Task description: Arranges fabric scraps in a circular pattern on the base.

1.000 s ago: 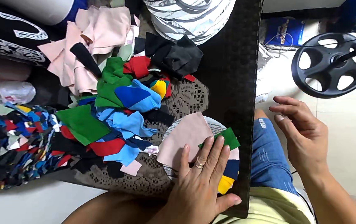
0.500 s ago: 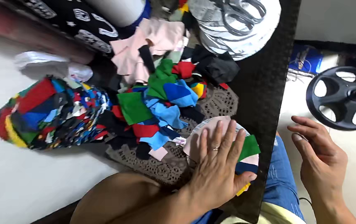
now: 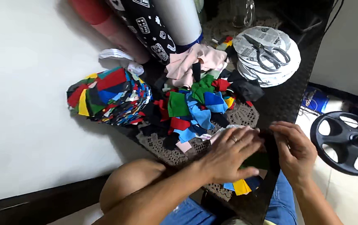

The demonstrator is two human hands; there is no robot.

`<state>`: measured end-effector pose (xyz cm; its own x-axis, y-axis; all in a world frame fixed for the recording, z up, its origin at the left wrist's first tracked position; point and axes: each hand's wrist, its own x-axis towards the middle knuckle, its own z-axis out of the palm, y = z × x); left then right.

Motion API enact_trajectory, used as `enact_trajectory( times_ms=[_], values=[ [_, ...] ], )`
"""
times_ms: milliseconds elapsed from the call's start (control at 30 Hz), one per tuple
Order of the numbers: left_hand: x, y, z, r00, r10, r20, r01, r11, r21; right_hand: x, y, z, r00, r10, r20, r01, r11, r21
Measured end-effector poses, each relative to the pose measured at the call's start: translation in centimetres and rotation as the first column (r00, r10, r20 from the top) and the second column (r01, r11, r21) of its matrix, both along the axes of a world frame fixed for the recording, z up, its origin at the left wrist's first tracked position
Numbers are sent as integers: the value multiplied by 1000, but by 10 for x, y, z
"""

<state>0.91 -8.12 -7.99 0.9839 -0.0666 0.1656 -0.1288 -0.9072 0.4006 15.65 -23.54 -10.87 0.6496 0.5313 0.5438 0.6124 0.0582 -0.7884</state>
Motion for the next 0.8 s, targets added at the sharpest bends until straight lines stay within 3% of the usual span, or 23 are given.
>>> enact_trajectory(
  times_ms=[67, 167, 300, 467, 600, 700, 800],
  values=[
    [9, 20, 20, 983, 173, 54, -168, 981, -92, 6, 6, -8, 999, -31, -40, 32, 999, 6],
    [27, 64, 64, 912, 409, -31, -409, 898, -161, 7, 8, -11, 991, -77, -106, 80, 996, 24],
    [60, 106, 95, 799, 578, -166, -591, 806, -37, 4, 10, -11, 990, -114, -81, 115, 993, 6],
    [100, 112, 82, 642, 705, -300, -688, 703, 180, 1, 11, -10, 988, -144, -54, 143, 989, -20],
    [110, 112, 68, 626, 707, -330, -678, 702, 217, 2, 11, -8, 989, -144, -45, 143, 989, -30],
    [106, 125, 68, 660, 693, -289, -703, 706, 87, 2, 11, -8, 989, -143, -36, 142, 989, -38],
    [96, 144, 71, 685, 686, -245, -726, 669, -157, 3, 12, -9, 990, -139, -34, 138, 990, -34]
  ],
)
